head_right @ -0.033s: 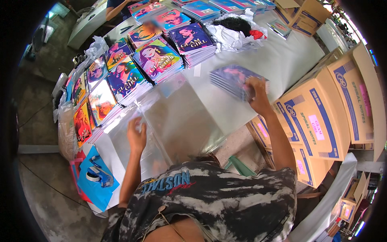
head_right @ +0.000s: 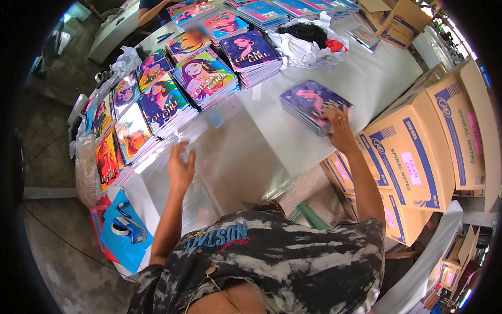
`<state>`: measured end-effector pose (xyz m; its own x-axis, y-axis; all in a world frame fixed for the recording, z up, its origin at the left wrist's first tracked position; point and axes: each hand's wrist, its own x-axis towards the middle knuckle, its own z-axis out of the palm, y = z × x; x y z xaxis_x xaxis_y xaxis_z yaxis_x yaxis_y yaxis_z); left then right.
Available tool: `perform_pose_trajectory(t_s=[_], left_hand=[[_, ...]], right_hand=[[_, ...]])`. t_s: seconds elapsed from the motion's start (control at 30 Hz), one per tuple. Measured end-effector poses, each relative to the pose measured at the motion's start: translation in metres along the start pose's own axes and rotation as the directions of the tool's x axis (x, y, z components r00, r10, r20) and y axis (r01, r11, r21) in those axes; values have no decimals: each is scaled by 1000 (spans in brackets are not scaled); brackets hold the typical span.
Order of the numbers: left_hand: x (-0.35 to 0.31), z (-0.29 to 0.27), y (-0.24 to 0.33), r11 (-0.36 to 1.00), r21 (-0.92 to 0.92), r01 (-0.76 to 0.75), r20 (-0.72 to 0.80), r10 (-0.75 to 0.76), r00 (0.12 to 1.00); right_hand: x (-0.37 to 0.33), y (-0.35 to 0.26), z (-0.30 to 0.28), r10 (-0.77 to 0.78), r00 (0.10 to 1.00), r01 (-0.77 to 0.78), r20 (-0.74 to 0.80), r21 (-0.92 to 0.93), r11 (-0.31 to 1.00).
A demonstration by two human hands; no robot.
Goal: The person assembles spiral-bound notebooks by inserting metal spirals into punched holes, then trims the spiral ends with pliers. They place the finished notebooks into clear plastic bags and stack them on the table.
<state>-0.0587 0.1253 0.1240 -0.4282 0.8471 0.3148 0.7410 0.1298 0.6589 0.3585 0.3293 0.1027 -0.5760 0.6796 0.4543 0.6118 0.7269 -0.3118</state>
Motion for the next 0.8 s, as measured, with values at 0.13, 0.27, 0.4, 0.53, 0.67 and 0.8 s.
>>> perform_pose_trajectory(t_s=[0.13, 0.27, 0.4, 0.53, 0.67, 0.8], left_hand=[[101, 54, 35, 929, 98, -357, 32, 356, 934], [157, 105, 21, 739, 589, -326, -94, 463, 881], [177, 97, 15, 924, 336, -183, 296, 80, 952], [161, 6, -4, 967, -254, -34, -215, -22, 976], [54, -113, -42, 838, 539, -84, -431, 360, 827], [-45, -152, 4, 843, -538, -29, -587, -349, 730]], right_hand=[[-11, 38, -15, 138, 931, -76, 337, -190, 979], [73, -15, -10, 122, 983, -103, 141, -135, 986], [174, -54, 60, -139, 990, 141, -31, 99, 985], [248, -66, 152, -152, 985, 146, -77, -81, 986], [254, -81, 163, 62, 975, -61, 212, -10, 998], [189, -170, 89, 521, 854, 30, -6, 999, -38]])
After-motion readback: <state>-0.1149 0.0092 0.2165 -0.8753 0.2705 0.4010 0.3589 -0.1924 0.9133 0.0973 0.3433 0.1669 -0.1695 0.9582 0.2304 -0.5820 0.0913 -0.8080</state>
